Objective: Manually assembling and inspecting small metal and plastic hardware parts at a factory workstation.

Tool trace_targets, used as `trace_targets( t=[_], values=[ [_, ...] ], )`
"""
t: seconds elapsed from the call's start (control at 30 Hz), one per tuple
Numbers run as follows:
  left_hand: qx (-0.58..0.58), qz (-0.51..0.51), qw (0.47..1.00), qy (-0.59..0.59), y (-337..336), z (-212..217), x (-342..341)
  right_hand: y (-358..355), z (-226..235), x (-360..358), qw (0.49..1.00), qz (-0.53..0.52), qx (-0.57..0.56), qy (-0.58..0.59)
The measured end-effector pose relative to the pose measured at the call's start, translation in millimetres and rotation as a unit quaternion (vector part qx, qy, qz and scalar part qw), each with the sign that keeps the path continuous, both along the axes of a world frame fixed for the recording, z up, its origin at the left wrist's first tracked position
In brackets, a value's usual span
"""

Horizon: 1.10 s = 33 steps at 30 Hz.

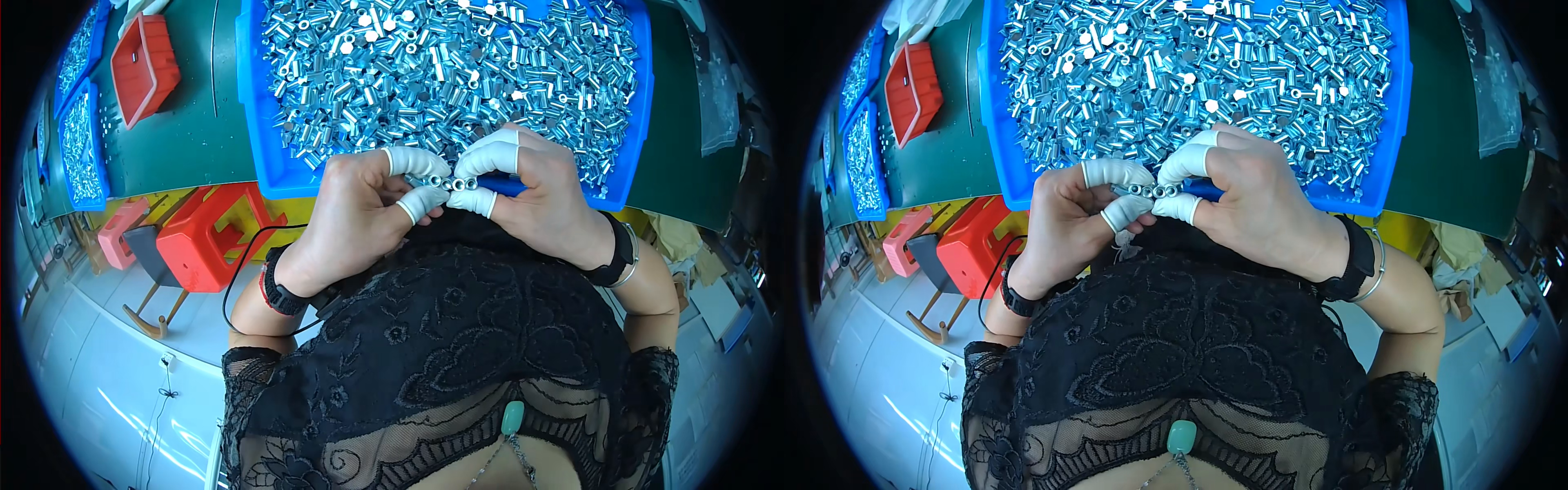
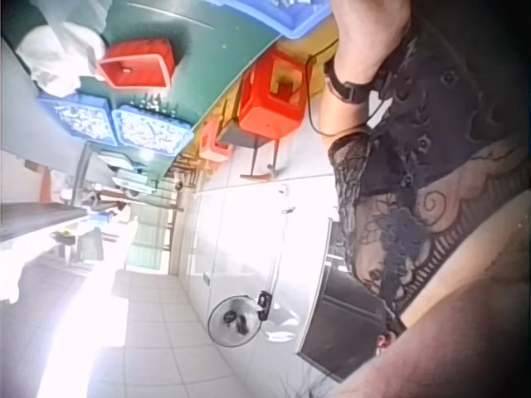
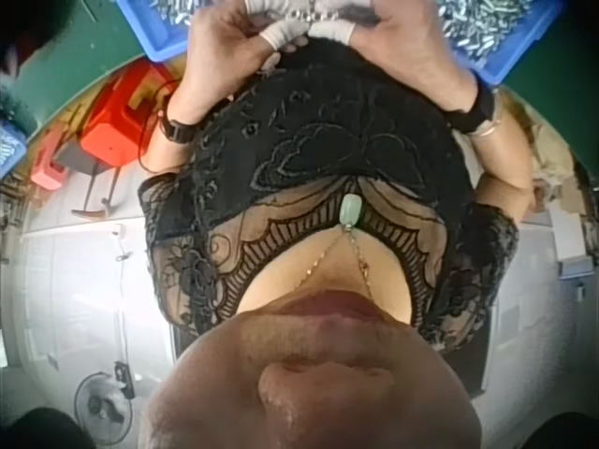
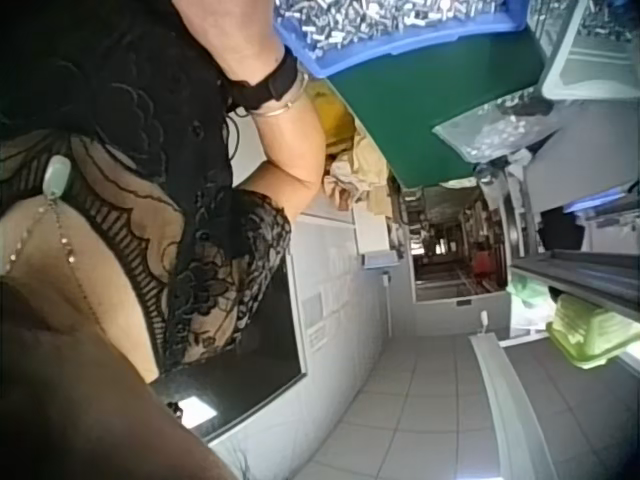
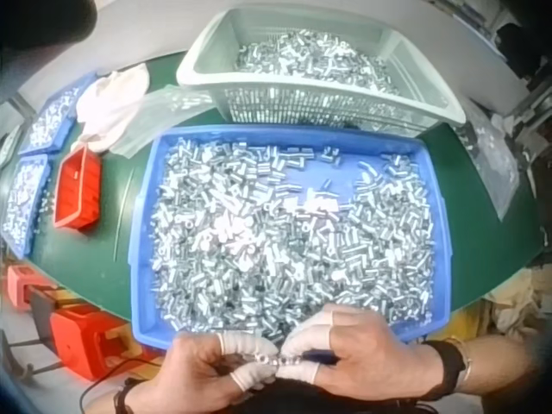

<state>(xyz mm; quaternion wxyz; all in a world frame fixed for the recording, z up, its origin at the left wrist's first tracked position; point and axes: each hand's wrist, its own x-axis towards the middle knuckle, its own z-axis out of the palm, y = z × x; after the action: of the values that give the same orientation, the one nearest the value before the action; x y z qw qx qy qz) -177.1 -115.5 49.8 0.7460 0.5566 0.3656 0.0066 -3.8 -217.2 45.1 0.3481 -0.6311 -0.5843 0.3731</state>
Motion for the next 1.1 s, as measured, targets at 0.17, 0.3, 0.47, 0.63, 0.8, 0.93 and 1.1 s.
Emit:
trace_targets(
  t=[0.17, 0.3, 0.47, 0.63, 0.8, 0.93, 1.1],
  values=[
    [0.061, -0.033, 0.998, -0.007, 0.2, -1.4, -1.7, -0.3, -0.3, -0.5, 1.000, 0.009, 0.008, -0.026],
    [0.257, -0.079, 0.962, -0.047, 1.1, -2.2, -2.1, -0.9, -4.3, 0.3, 0.999, 0.007, 0.030, -0.021],
    [0.373, -0.116, 0.918, -0.063, 1.3, 1.5, 0.2, -1.6, -8.3, 1.0, 0.999, -0.010, 0.032, 0.008],
    [0.379, -0.140, 0.915, -0.010, 0.9, 5.6, 0.4, -0.9, -12.4, -0.4, 0.999, -0.011, 0.040, 0.019],
    [0.390, -0.132, 0.911, -0.024, 1.0, 5.8, 0.1, -0.4, -10.1, -0.3, 0.999, -0.012, 0.032, 0.022],
    [0.415, -0.097, 0.903, -0.063, -1.3, 3.0, -1.5, -0.1, -5.9, -0.5, 0.999, -0.014, 0.037, 0.017],
    [0.431, -0.081, 0.895, -0.083, -5.4, 7.7, -1.9, -4.6, -2.8, -2.2, 0.999, -0.017, 0.050, 0.005]
  ],
)
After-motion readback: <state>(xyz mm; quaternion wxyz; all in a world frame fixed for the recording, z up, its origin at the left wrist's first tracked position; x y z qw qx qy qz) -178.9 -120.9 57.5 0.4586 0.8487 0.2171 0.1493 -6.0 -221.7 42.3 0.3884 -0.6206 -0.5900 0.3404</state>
